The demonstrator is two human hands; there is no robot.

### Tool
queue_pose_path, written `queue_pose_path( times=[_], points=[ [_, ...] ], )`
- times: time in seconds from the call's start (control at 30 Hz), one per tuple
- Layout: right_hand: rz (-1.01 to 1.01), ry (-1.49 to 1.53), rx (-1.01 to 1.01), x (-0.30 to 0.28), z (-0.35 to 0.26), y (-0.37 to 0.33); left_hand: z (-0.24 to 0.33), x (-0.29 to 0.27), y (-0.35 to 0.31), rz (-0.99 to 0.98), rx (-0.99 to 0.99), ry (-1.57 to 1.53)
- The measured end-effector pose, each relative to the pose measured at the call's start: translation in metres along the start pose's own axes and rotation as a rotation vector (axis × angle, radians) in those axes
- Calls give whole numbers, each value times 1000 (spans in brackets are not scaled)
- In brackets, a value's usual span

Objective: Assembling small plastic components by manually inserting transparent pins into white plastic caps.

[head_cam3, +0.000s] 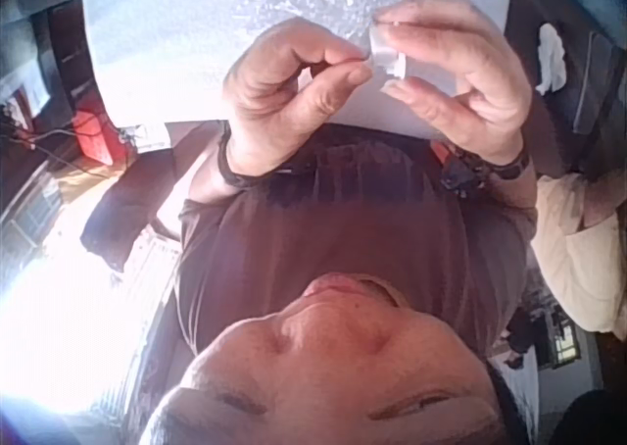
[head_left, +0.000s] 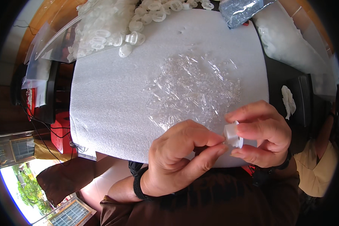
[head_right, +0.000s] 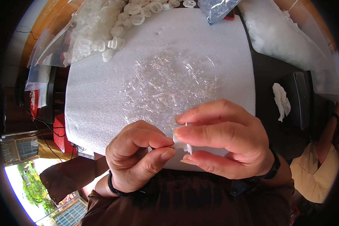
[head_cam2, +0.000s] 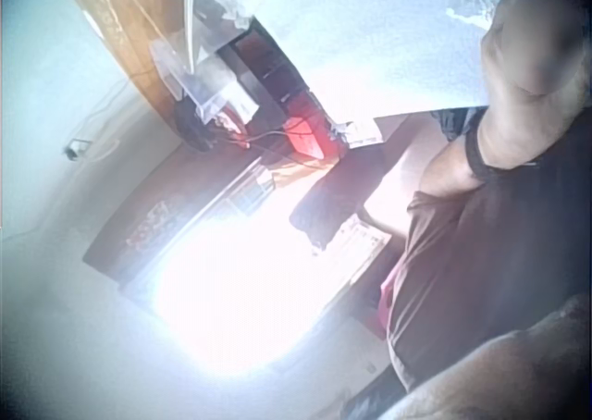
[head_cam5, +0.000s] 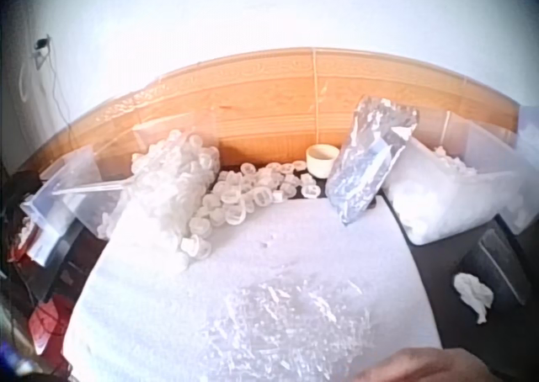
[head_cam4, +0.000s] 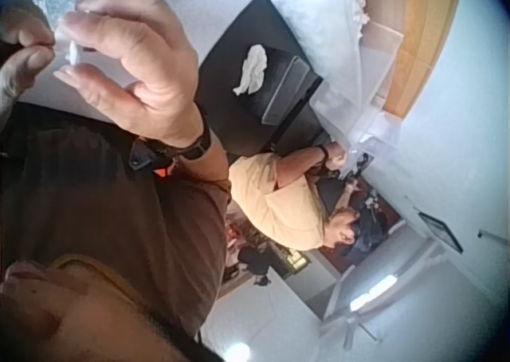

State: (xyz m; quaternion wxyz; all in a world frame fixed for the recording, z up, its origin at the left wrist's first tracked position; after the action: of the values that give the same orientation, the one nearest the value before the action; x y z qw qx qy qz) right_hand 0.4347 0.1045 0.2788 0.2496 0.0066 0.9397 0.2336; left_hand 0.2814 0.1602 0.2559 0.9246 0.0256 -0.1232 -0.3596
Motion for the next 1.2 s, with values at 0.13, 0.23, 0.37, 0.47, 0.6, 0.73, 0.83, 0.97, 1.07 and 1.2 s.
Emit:
queue_pose_path(
  times=[0.13, 0.23, 0.37, 0.47, 0.6, 0.73, 0.83, 0.97, 1.07, 1.2],
  points=[
    [2, 58, 28, 2, 3, -1, 1, -2, -2, -20, 4, -29],
    [3, 77, 47, 2, 3, -2, 0, -4, -5, -13, 20, 10],
    [-2, 90, 67, 3, 3, -3, 3, -2, -6, -28, 37, 63],
    [4, 96, 79, 3, 3, -3, 10, 1, -3, -90, 141, 207],
    [-55, 136, 97, 7, 2, -3, 15, 5, -4, -95, 221, 307],
    [-54, 128, 73, 6, 2, -4, 17, 10, -5, -82, 298, 449],
    [-56, 139, 85, 7, 6, -4, 12, 7, -4, -66, 269, 401],
    [-61, 302, 148, 10, 12, -8, -1, 0, -4, 1, 70, 98],
    [-51, 335, 146, 10, 13, -8, -3, -5, -7, 32, 57, 81],
    [-47, 328, 146, 12, 12, -8, -7, -5, -12, 88, -83, 11]
  ],
)
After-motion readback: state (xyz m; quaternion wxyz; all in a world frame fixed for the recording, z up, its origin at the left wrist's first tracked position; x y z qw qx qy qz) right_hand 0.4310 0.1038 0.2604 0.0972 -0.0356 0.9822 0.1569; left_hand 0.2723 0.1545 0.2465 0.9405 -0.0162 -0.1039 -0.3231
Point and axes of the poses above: each hand's wrist, its own y-axis towards the middle knuckle, its own x-axis out of the palm, z = x × y, the point moved 6 cm from there along y, towards the middle knuckle, and after that the axes turned 13 degrees about -y, right-handed, at the moved point
